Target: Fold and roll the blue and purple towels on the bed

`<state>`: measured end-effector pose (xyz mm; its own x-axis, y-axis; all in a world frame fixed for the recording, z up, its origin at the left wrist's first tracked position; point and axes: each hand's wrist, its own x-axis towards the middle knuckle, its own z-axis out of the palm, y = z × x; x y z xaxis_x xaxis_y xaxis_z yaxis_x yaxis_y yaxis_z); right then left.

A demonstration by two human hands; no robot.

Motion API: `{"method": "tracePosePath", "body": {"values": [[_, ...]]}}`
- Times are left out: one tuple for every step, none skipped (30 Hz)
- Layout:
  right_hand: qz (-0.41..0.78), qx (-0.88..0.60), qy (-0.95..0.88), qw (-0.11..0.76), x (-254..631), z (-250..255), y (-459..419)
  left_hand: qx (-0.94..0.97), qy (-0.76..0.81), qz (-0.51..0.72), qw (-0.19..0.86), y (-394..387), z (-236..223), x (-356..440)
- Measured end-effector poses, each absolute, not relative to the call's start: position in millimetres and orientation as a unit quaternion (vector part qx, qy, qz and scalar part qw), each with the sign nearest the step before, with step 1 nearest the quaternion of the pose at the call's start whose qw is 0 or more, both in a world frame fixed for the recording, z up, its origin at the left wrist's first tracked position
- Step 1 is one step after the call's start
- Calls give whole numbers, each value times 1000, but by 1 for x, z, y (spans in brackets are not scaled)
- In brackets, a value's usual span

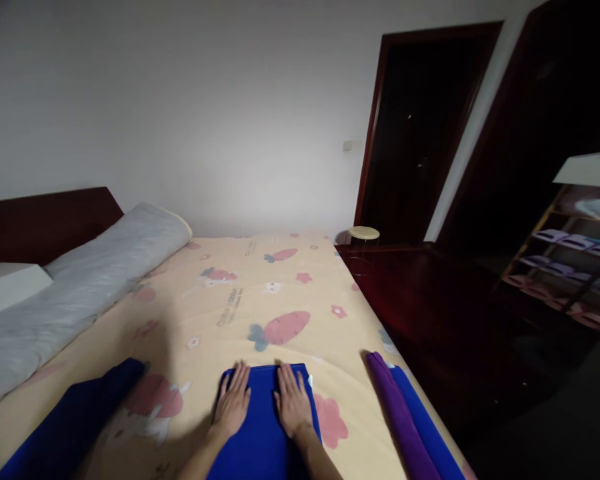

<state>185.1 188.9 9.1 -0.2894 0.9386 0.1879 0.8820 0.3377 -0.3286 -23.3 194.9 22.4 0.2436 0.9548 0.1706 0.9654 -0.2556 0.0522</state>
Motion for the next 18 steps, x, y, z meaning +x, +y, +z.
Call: {"method": "tracePosePath", "body": {"values": [[94, -536, -821, 174, 173, 11, 188, -805, -587, -85, 24, 195, 19, -12], [110, -511, -836, 169, 164, 11, 187, -817, -571, -78, 11, 196, 15, -2], [126, -495, -844, 162, 157, 12, 186, -824, -563, -66, -6, 196, 11, 5], [139, -486, -849, 154, 155, 11, 186, -825, -562, -54, -23, 197, 8, 9], [148, -485, -849, 147, 157, 10, 188, -824, -563, -44, -35, 197, 6, 9], [153, -492, -846, 140, 163, 9, 189, -820, -569, -40, -41, 198, 4, 5], [153, -507, -838, 133, 172, 8, 191, -812, -581, -42, -39, 198, 3, -3], [150, -533, -823, 129, 184, 6, 193, -801, -596, -48, -29, 198, 3, -13], [143, -568, -800, 129, 197, 4, 196, -786, -616, -56, -15, 197, 2, -24], [133, -606, -773, 131, 209, 1, 197, -766, -640, -62, 0, 197, 2, -35], [122, -639, -748, 133, 219, -2, 198, -744, -665, -66, 13, 196, 1, -44], [113, -660, -730, 134, 227, -6, 199, -724, -687, -68, 24, 195, -1, -51], [106, -671, -721, 135, 233, -9, 199, -708, -702, -70, 32, 195, -4, -56], [101, -674, -719, 135, 236, -13, 199, -697, -712, -72, 37, 194, -6, -58], [99, -672, -722, 133, 238, -16, 199, -690, -719, -72, 40, 194, -8, -59], [98, -671, -724, 130, 238, -19, 200, -687, -722, -69, 38, 195, -10, -60], [99, -670, -725, 127, 239, -20, 201, -688, -722, -61, 32, 197, -10, -61], [102, -668, -727, 124, 239, -20, 203, -691, -721, -50, 24, 200, -7, -62]]}}
